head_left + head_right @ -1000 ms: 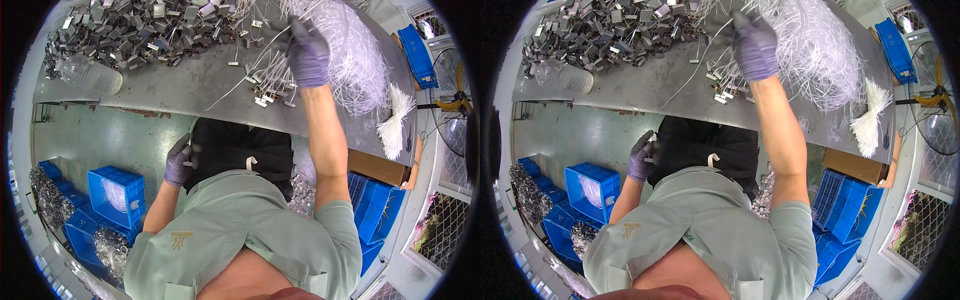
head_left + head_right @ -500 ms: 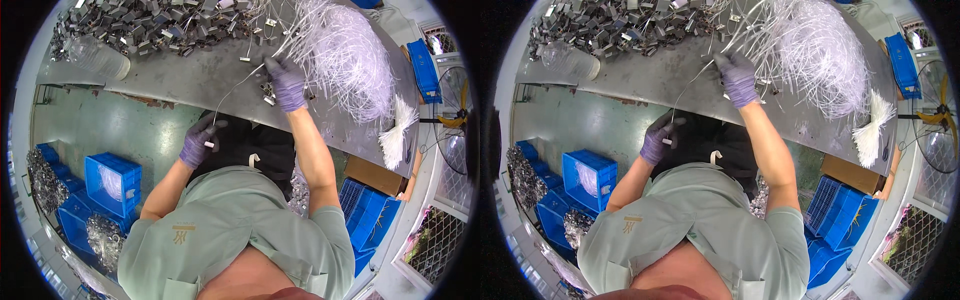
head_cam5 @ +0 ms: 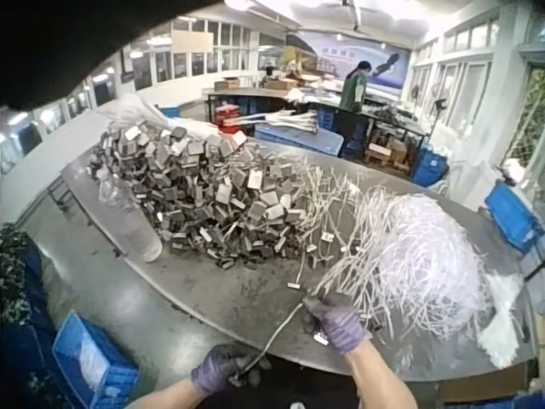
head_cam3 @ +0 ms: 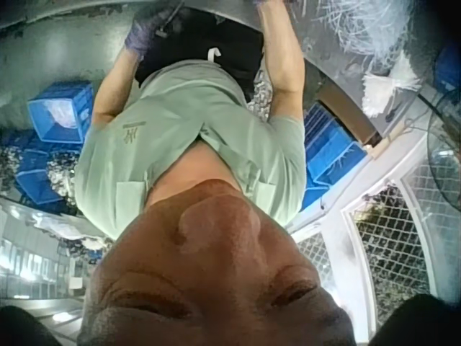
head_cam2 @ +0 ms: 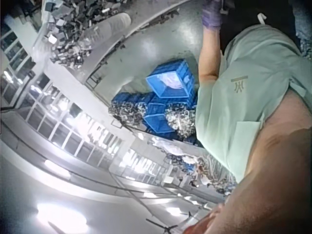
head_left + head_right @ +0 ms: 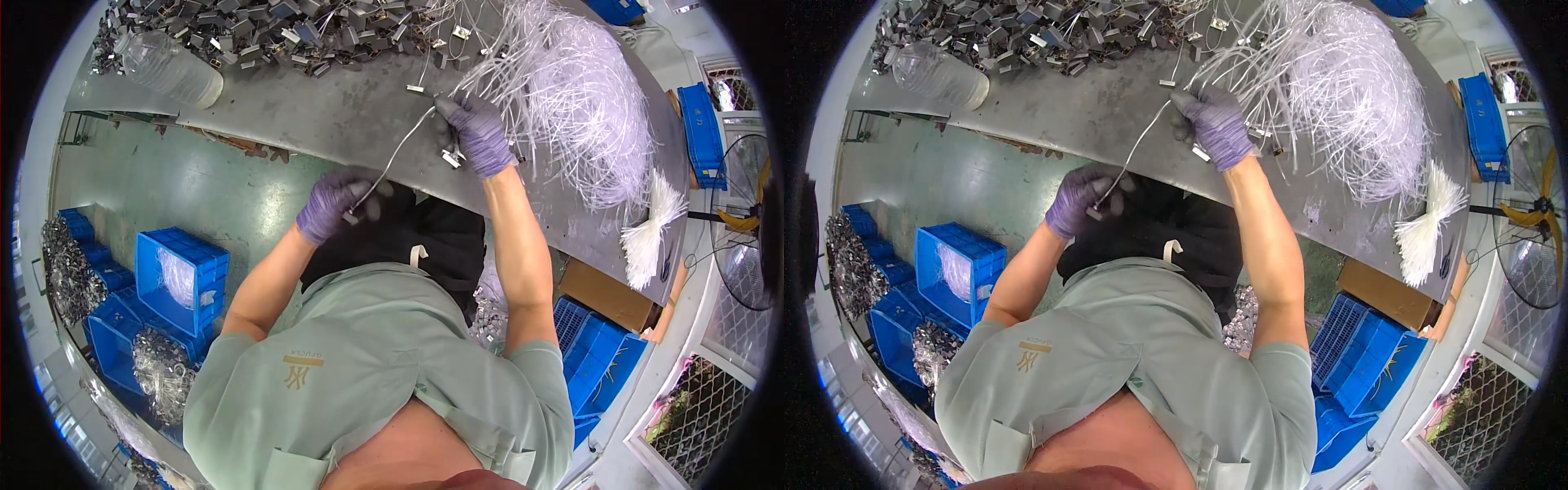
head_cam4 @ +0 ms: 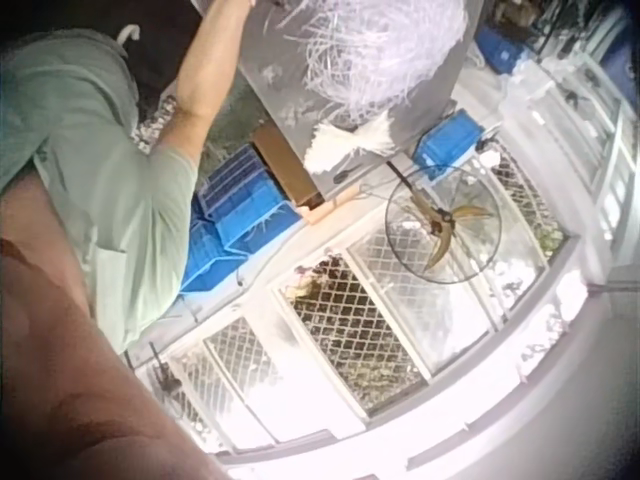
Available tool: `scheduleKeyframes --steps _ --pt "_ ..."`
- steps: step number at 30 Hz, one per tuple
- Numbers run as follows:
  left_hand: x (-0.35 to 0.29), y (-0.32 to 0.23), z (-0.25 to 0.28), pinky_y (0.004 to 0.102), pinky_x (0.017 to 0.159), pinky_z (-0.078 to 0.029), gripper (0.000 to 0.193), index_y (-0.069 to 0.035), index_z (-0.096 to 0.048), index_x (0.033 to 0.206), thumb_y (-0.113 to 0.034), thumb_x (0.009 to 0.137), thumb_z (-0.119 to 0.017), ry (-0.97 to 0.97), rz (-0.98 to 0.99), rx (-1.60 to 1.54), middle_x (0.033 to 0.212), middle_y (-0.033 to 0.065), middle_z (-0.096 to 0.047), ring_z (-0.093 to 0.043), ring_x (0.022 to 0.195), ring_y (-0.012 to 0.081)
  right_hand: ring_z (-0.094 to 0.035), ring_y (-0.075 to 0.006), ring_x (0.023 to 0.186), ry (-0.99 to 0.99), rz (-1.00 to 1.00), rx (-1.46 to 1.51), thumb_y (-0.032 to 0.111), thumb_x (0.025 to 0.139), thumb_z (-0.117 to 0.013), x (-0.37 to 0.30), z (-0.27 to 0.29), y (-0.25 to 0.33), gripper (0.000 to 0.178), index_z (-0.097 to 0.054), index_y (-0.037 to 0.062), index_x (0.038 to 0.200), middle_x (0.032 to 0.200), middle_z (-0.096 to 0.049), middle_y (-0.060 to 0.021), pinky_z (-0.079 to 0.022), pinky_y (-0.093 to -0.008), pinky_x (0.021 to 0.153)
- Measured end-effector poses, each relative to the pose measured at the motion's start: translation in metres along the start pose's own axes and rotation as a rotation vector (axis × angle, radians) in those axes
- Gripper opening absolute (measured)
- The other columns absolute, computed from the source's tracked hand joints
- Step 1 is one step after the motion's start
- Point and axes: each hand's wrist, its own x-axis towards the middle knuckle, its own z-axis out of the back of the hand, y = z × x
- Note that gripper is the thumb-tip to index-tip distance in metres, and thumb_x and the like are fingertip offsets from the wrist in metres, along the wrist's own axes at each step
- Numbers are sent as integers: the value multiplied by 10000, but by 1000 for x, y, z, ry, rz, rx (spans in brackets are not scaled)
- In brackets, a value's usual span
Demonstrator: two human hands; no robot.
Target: Assembling wire harnesses by threading white plastic components onto long metal rods and bundling them at a manual assembly station.
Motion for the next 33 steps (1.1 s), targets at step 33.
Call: scheduleKeyframes --steps 33 --pt "92 -24 -40 373 691 -511 416 -67 -560 1124 -400 875 -552 56 196 -509 984 101 -626 -617 876 266 -603 -381 718 -201 504 -921 265 862 -575 -22 -9 -31 252 -600 18 907 756 -612 -199 -482 -399 624"
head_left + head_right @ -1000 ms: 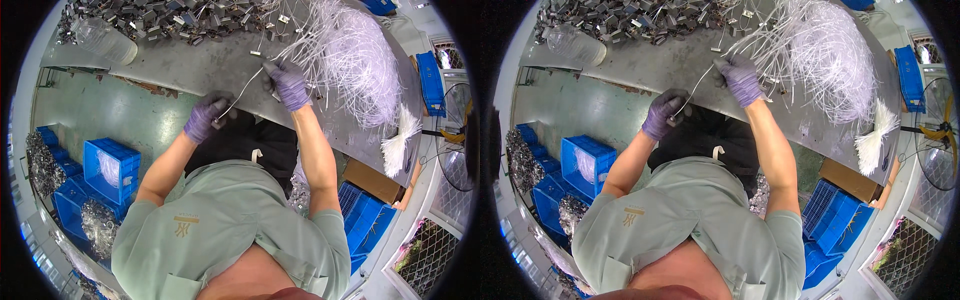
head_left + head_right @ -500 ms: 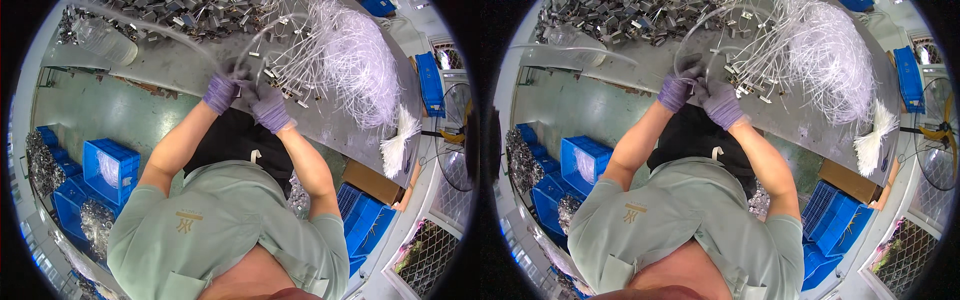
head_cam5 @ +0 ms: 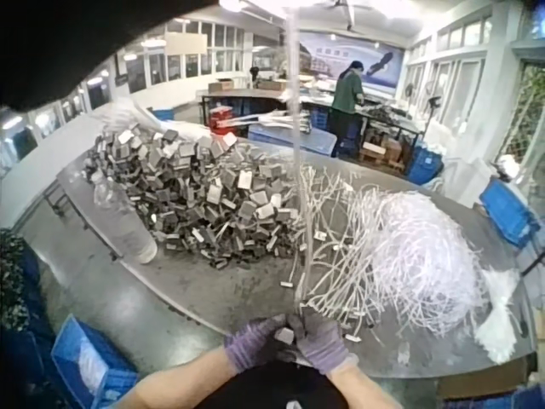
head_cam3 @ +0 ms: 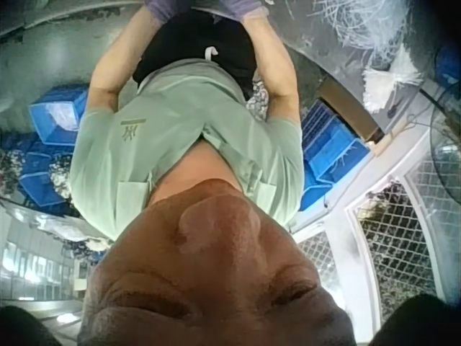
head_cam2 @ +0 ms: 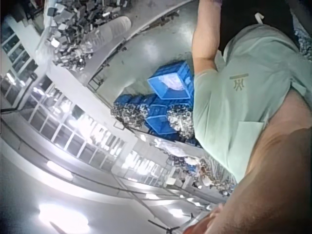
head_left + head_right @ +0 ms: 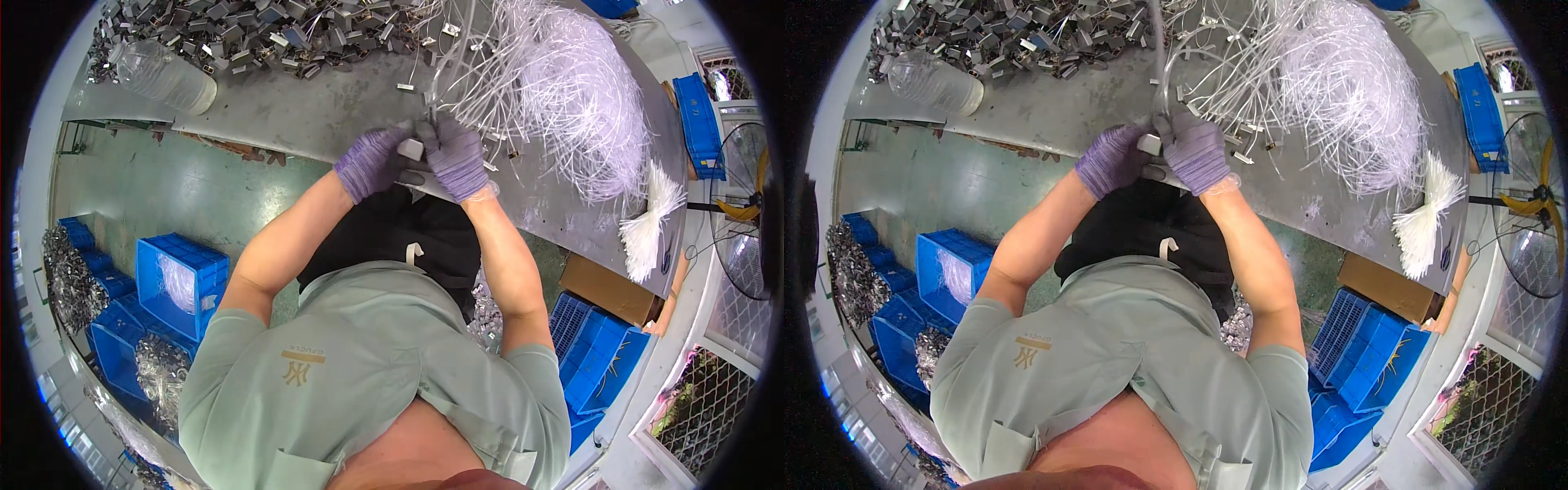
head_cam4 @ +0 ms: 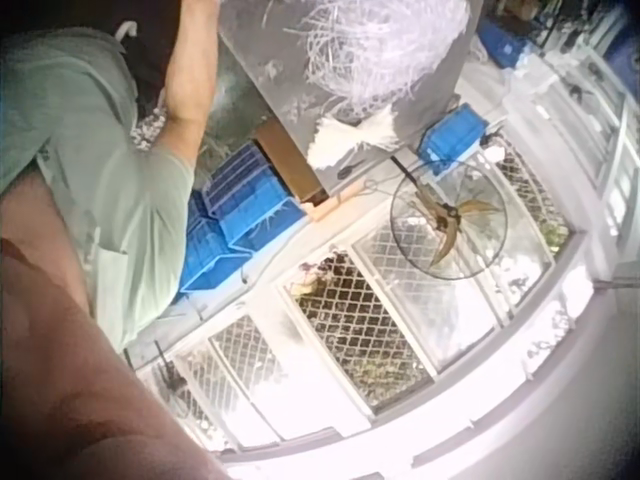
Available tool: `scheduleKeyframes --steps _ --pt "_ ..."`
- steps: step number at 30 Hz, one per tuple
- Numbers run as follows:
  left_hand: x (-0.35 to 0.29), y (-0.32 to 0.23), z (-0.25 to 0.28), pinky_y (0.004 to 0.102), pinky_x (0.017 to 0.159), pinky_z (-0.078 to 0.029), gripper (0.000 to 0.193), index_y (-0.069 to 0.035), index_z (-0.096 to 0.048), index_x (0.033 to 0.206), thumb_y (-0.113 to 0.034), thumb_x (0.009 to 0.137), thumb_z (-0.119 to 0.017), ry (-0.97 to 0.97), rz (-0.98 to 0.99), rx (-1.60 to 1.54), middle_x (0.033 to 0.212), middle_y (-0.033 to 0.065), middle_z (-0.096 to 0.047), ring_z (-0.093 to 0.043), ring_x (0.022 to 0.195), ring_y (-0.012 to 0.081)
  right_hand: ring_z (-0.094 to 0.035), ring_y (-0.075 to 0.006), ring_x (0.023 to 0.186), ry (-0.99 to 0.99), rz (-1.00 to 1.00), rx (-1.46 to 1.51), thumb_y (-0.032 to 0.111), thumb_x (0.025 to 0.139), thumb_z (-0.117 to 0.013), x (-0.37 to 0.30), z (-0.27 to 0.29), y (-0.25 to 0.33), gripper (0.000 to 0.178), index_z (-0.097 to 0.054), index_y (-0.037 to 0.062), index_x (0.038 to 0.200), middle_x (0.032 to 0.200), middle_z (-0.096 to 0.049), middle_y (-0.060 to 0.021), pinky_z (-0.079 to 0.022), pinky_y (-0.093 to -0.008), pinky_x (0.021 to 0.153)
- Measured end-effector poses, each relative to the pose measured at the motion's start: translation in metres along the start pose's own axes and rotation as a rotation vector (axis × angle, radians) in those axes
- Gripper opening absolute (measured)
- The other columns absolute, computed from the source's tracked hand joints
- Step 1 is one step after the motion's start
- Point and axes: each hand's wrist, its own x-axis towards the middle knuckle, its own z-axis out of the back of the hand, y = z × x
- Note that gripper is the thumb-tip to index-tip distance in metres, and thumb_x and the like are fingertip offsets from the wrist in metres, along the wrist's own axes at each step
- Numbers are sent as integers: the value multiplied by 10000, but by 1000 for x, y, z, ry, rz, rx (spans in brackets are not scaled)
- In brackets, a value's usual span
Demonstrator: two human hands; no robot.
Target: Assembling wire harnesses by threading white plastic components onto long metal rods and bundling them at a manual assembly station.
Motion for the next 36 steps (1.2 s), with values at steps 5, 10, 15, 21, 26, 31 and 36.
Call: scheduleKeyframes --steps 5,10,15,21,26,31,36 --pt "4 7 -10 382 718 -521 487 -19 -531 1169 -320 810 -668 39 -125 -25 1009 116 -621 -615 910 263 -622 -325 657 -179 173 -36 256 864 -588 6 6 -17 247 -598 12 904 701 -609 -177 -482 -379 597" --pt "-11 -3 -31 297 749 -497 453 28 -523 1178 -191 800 -647 71 -487 440 961 81 -629 -601 883 159 -542 -118 510 -233 -122 288 261 877 -607 14 37 -12 236 -602 27 849 608 -571 -40 -413 -265 471" --pt "-21 -21 -37 241 702 -479 377 16 -553 1144 -218 851 -588 -11 -440 607 908 66 -617 -579 784 109 -439 -97 442 -110 -430 864 222 871 -621 16 57 -3 208 -561 40 791 558 -501 -28 -327 -233 408" --pt "-11 -11 -35 230 632 -476 408 -26 -562 1143 -341 885 -552 -211 -387 479 804 27 -566 -550 735 76 -421 -109 433 -165 -312 1045 192 884 -600 25 64 -4 175 -563 31 827 549 -475 -16 -321 -236 417" --pt "3 3 -19 235 586 -484 517 -21 -496 1214 -401 873 -574 -245 -403 502 792 40 -556 -565 685 95 -451 -97 465 -74 -354 843 192 871 -607 16 56 24 183 -568 18 831 599 -517 -17 -342 -236 429" --pt "20 33 16 261 624 -502 562 -2 -399 1274 -367 884 -575 -277 -673 751 806 74 -563 -590 726 131 -491 -82 503 69 -56 470 223 860 -627 0 15 26 231 -584 -4 849 595 -523 -4 -409 -229 477" --pt "17 16 8 259 610 -482 498 6 -438 1240 -336 900 -558 -227 -841 857 788 52 -545 -565 692 130 -489 -74 495 -73 80 372 230 855 -645 11 29 34 237 -586 1 831 569 -515 2 -409 -223 472"
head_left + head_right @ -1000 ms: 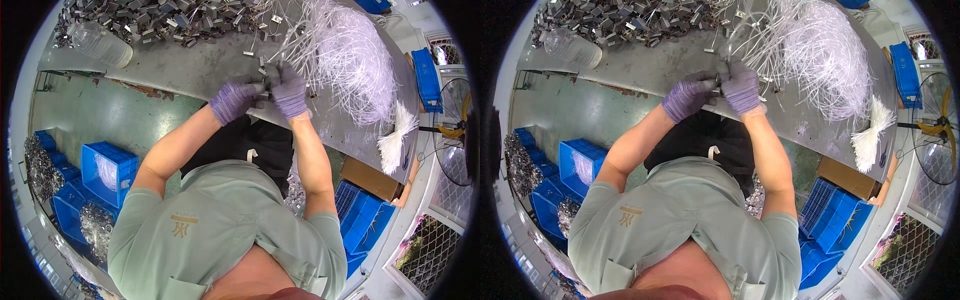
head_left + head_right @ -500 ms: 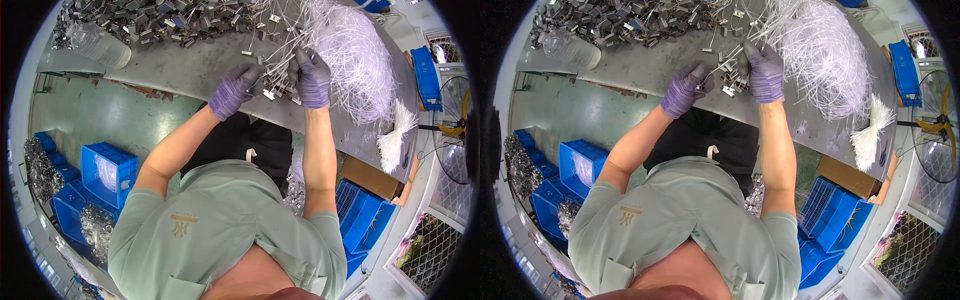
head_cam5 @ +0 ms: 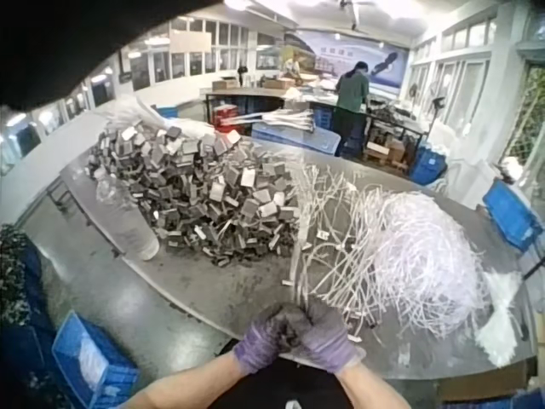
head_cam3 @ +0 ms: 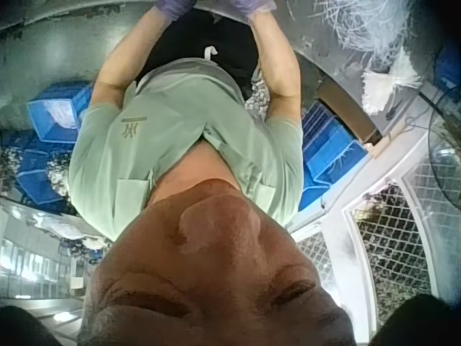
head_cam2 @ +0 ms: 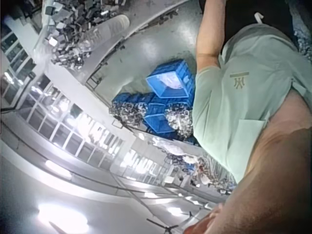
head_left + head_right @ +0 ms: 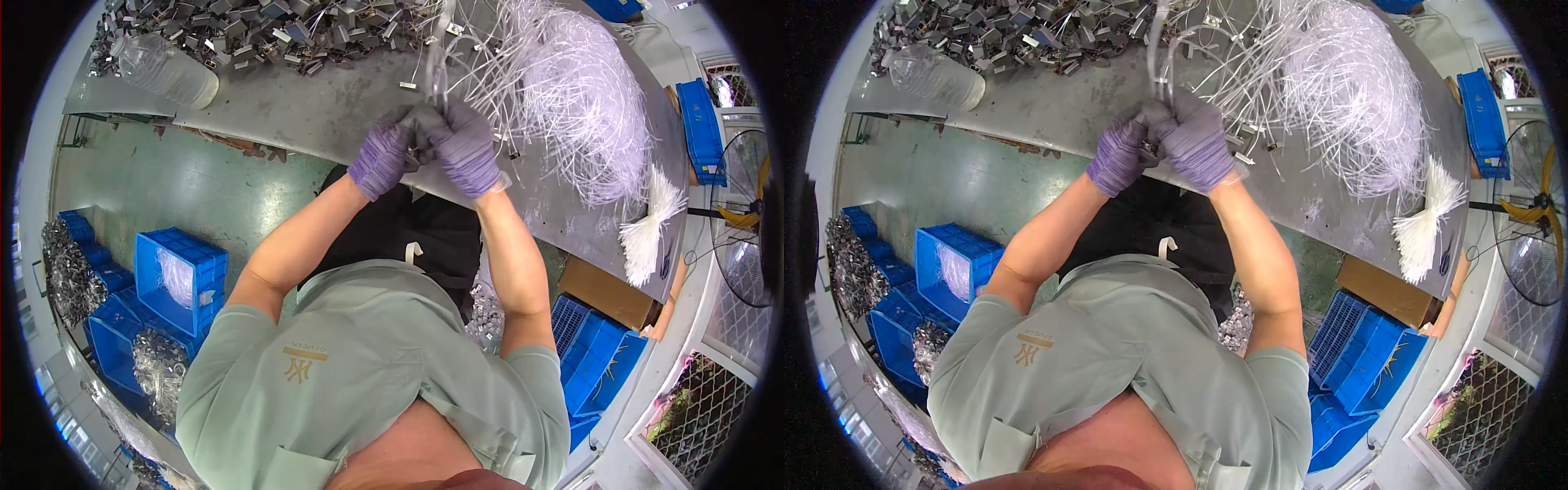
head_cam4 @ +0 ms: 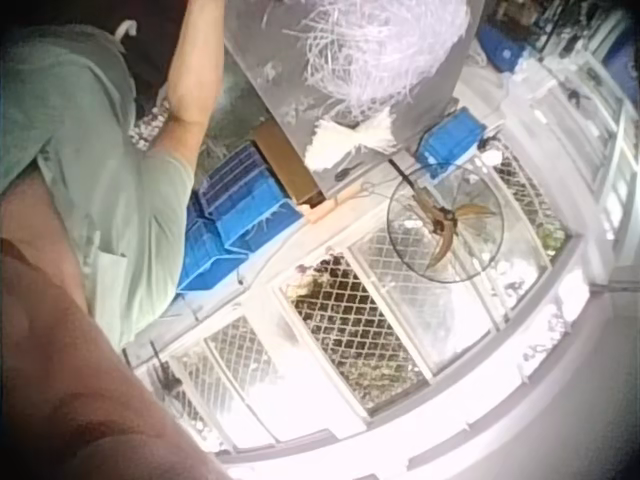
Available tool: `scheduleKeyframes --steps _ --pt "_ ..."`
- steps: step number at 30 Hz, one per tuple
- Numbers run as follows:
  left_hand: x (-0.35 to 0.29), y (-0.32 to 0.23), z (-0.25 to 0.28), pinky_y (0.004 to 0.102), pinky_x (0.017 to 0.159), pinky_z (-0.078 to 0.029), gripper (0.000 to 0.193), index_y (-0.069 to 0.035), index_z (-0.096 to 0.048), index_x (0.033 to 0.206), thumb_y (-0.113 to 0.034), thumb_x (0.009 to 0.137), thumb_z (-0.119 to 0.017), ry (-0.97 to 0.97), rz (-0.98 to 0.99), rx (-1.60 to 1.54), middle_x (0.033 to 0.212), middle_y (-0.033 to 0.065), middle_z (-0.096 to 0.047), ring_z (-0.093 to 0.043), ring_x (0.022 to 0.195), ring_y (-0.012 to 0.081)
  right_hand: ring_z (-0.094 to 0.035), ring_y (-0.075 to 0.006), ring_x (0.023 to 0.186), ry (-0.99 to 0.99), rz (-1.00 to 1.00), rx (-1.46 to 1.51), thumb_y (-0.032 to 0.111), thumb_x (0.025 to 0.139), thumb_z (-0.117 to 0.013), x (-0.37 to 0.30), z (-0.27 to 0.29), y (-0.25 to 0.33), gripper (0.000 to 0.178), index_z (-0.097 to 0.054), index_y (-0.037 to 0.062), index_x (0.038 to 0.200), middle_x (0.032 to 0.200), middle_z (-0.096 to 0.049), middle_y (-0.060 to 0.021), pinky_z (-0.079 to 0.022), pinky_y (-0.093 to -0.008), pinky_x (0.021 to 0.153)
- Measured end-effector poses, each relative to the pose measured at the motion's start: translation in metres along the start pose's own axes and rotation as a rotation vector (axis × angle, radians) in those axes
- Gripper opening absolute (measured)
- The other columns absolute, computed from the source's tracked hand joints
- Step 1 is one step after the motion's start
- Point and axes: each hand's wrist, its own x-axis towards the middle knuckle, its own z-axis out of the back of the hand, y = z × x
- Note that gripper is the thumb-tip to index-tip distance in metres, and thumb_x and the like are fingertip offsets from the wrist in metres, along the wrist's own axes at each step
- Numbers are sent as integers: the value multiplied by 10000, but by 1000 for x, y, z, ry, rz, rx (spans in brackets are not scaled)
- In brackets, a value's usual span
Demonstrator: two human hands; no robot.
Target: Assembling wire harnesses by threading white plastic components onto long metal rods and bundling them at a manual assembly station.
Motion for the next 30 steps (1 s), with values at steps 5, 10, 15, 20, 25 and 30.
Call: scheduleKeyframes --steps 5,10,15,20,25,30 --pt "5 -37 0 214 464 -371 415 -8 -499 1173 -325 909 -550 -34 311 -529 736 14 -512 -481 572 89 -464 -76 471 74 -445 459 248 868 -632 1 15 4 245 -584 13 816 571 -519 -9 -382 -225 445" --pt "8 -49 10 221 493 -382 420 -36 -505 1199 -348 920 -530 89 363 -730 775 34 -557 -500 604 92 -443 -79 457 -64 -432 595 202 866 -632 -7 10 -7 205 -580 15 800 560 -511 -16 -369 -227 437" --pt "9 -44 0 227 501 -390 409 -48 -508 1198 -342 913 -532 3 5 -60 768 42 -559 -509 610 100 -467 -83 467 19 -416 508 191 854 -642 -12 4 6 196 -582 13 796 568 -529 -22 -385 -233 445" --pt "12 -37 -3 260 560 -437 395 -49 -549 1141 -354 890 -541 57 -198 322 825 91 -584 -533 651 123 -505 -92 494 86 -509 375 233 856 -632 -10 16 -12 240 -628 -1 907 597 -565 -42 -411 -244 470" --pt "52 -78 -20 327 619 -489 503 -42 -525 1151 -423 833 -609 111 475 -69 767 54 -589 -569 660 171 -367 -83 436 -459 -353 751 301 884 -594 -5 70 -17 310 -572 3 966 543 -409 19 -272 -229 398" --pt "96 -9 -29 493 847 -441 485 -46 -536 1143 -348 777 -630 149 67 945 1033 232 -603 -577 949 380 -332 -99 490 -828 -97 1143 357 876 -563 -1 128 -21 304 -561 63 798 606 -435 2 -245 -251 464"
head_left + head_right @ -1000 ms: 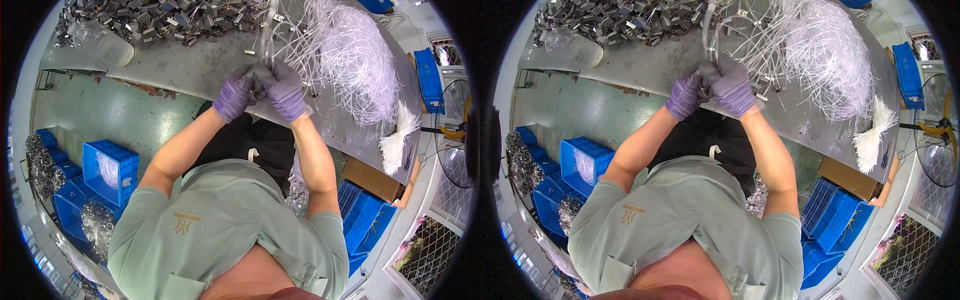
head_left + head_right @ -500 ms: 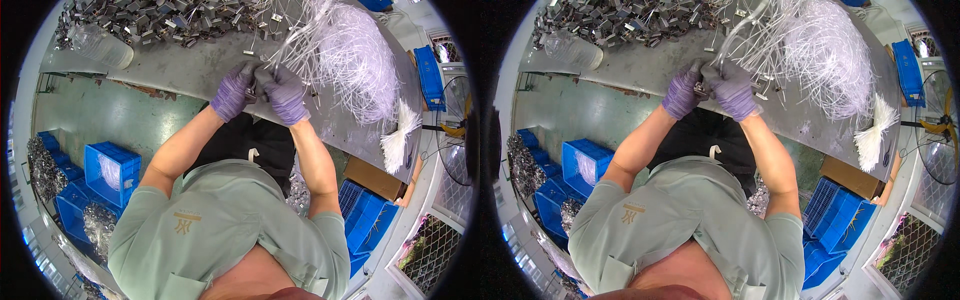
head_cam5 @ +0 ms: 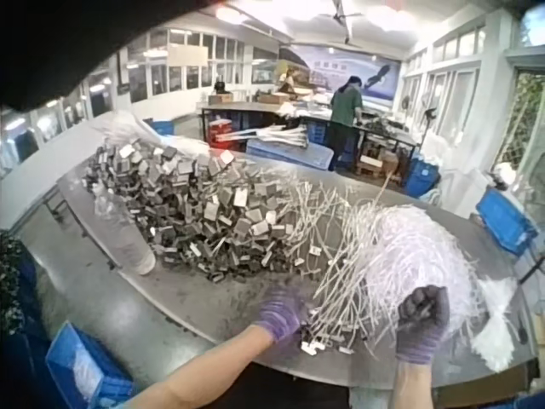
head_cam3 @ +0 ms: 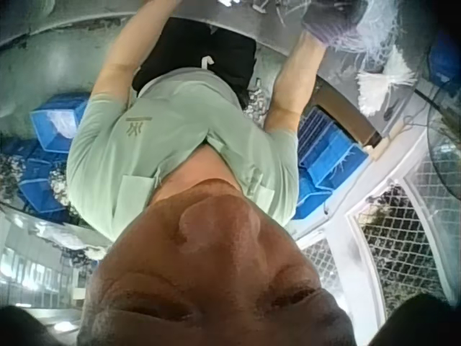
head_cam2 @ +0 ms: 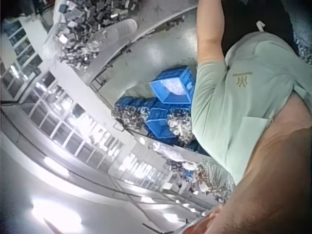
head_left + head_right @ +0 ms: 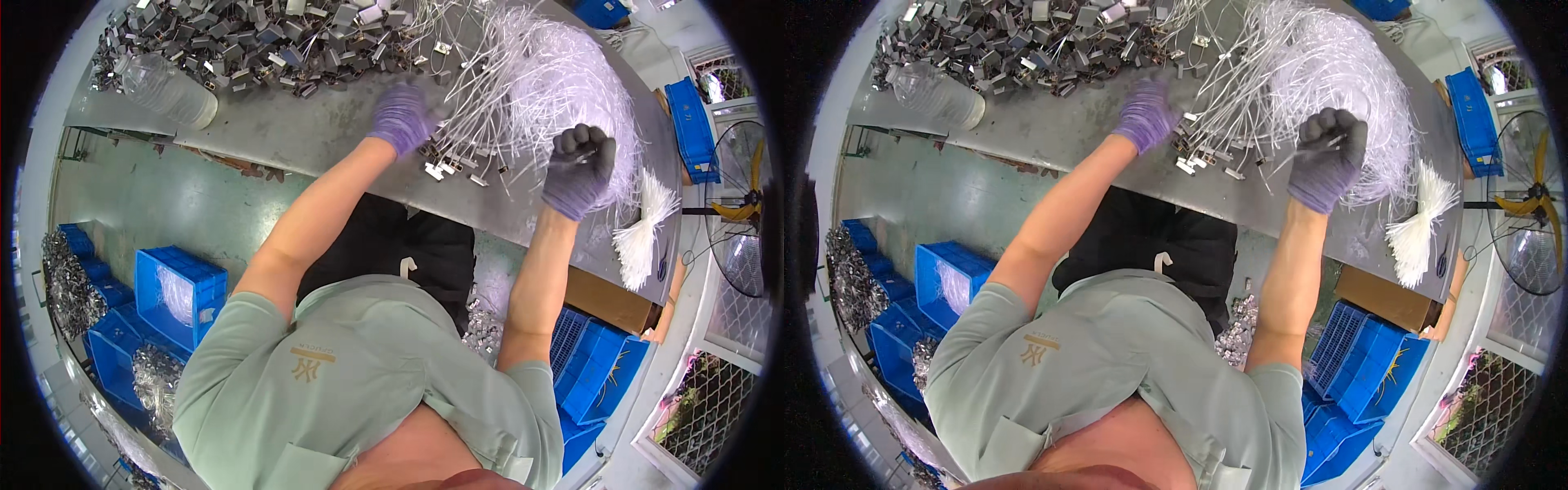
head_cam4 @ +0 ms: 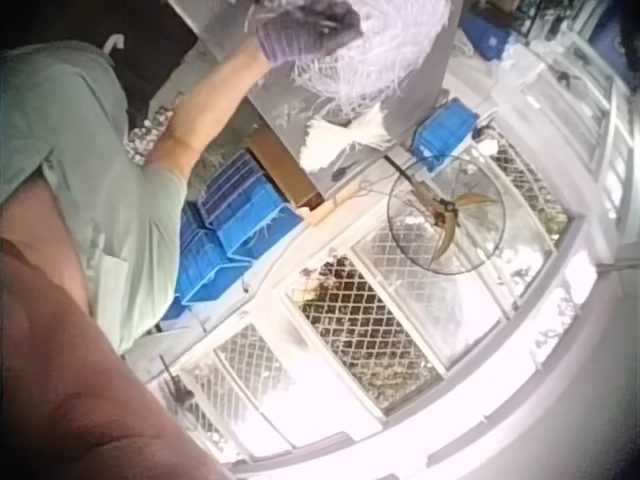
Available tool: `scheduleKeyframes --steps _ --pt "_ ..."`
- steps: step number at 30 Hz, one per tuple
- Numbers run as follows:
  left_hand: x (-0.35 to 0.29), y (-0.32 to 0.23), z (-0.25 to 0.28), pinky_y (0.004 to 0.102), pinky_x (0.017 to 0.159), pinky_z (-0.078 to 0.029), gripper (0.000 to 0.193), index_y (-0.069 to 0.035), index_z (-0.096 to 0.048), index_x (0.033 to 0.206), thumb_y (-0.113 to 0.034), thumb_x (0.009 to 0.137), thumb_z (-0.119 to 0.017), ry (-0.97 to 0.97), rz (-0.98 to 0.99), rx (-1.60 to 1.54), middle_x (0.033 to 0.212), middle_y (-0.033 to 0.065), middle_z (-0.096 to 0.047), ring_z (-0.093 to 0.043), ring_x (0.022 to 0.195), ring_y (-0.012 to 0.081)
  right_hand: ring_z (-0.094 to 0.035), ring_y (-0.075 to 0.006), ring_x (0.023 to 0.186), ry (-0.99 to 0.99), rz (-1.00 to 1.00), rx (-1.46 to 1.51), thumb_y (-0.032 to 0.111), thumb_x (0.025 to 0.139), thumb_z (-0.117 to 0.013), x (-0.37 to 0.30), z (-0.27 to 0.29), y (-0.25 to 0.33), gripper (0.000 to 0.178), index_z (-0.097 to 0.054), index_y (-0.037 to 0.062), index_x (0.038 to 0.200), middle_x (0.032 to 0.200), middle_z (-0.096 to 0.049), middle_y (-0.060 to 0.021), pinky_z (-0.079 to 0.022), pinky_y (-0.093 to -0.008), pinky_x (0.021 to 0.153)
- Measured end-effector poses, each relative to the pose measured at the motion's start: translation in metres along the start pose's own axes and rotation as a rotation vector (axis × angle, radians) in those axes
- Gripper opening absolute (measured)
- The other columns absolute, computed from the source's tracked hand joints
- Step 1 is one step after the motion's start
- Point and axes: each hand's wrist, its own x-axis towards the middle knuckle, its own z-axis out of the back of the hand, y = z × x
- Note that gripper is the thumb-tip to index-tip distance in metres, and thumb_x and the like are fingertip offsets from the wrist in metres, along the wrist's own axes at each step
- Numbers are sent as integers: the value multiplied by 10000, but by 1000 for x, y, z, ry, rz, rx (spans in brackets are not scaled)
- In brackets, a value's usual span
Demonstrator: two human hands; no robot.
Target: Assembling wire harnesses by threading white plastic components onto long metal rods and bundling them at a manual assembly station.
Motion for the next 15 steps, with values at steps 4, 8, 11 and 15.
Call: scheduleKeyframes --steps 4,8,11,15 --pt "11 70 -39 464 880 -441 417 -38 -568 1081 -304 764 -618 -155 87 198 1047 248 -594 -572 988 380 -299 -90 425 239 1 -491 435 875 -510 -22 9 -9 394 -522 108 656 492 -369 19 -214 -251 406" --pt "15 91 -35 451 881 -442 301 -48 -612 972 -272 772 -600 134 114 217 1039 214 -608 -582 965 379 -392 -71 414 252 -79 -883 462 942 -441 -56 13 -54 450 -582 57 807 548 -501 -5 -284 -222 390" --pt "-8 106 -27 448 859 -444 299 -32 -597 964 -269 782 -599 87 196 -81 1014 223 -607 -570 966 386 -480 -101 458 381 -186 -796 359 930 -521 -62 30 -97 340 -577 23 932 686 -595 -50 -375 -235 417" --pt "-91 131 -8 435 679 -470 332 15 -538 1021 -269 850 -531 -152 -71 -145 752 181 -608 -585 708 370 -591 -147 562 378 -500 -600 216 914 -568 -75 34 -146 247 -575 -12 1009 813 -632 -100 -470 -255 487"
